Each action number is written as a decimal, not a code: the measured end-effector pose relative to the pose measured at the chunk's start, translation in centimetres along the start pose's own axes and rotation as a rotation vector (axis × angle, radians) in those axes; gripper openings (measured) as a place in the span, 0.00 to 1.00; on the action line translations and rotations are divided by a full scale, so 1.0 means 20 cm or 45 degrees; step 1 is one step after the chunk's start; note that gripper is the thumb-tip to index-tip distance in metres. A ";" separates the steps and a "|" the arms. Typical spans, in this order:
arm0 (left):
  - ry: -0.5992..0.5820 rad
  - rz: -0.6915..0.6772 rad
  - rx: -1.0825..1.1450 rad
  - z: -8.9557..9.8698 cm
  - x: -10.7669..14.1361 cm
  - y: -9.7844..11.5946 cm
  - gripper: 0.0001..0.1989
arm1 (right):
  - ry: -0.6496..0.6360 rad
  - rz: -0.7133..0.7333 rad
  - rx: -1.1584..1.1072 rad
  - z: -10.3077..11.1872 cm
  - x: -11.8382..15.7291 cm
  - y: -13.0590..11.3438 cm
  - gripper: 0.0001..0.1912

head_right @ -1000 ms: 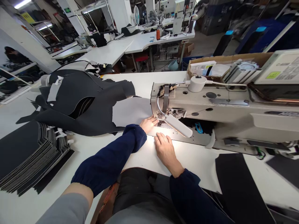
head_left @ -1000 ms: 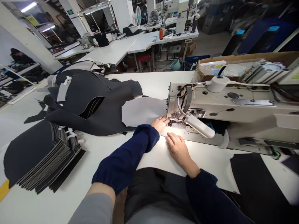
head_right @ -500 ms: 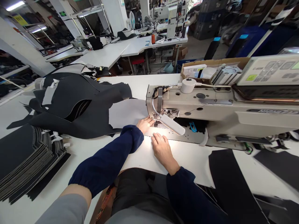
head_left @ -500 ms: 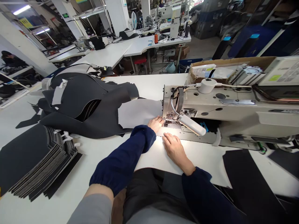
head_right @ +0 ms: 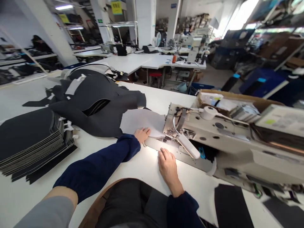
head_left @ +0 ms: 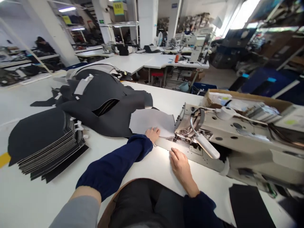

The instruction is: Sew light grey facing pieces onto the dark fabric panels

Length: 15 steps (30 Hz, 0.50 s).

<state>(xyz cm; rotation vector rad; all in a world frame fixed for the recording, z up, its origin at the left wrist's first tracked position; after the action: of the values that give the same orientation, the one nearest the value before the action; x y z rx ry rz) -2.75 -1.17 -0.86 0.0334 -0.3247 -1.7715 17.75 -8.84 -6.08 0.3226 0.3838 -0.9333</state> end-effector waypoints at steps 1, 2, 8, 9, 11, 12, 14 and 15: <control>0.011 0.035 0.020 0.00 0.00 0.00 0.23 | 0.013 0.004 -0.006 -0.01 0.00 0.01 0.15; 0.018 0.066 0.039 0.00 0.01 0.01 0.23 | 0.025 0.005 -0.020 -0.02 -0.01 0.02 0.15; -0.036 0.105 0.124 0.07 0.03 0.05 0.21 | -0.001 -0.304 -0.544 0.06 0.09 -0.04 0.18; -0.064 0.095 0.129 0.09 0.06 0.06 0.20 | -0.030 -0.468 -0.736 0.10 0.12 -0.06 0.20; -0.142 0.073 0.125 0.11 0.16 0.06 0.18 | -0.090 -0.862 -1.213 0.17 0.18 -0.11 0.28; -0.196 0.059 0.109 0.11 0.24 0.05 0.17 | -0.117 -1.047 -1.462 0.19 0.20 -0.13 0.33; -0.326 -0.073 0.135 0.09 0.44 0.02 0.18 | -0.181 -1.300 -1.826 0.24 0.23 -0.16 0.37; -0.399 -0.189 0.182 0.09 0.56 -0.02 0.20 | -0.232 -1.357 -1.898 0.25 0.23 -0.17 0.38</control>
<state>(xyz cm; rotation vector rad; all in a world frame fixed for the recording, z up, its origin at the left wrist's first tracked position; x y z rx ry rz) -6.01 -11.55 2.50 -0.1226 -0.6903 -1.8984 18.31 -16.21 -4.14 -1.4523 0.9989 -1.3999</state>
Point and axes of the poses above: each hand's wrist, its own x-axis away from the middle knuckle, its own z-axis out of the back of the hand, y = z × x, the point moved 1 cm from there along -x, towards the middle knuckle, and after that the axes turned 15 degrees about x, right-handed, at the moved point
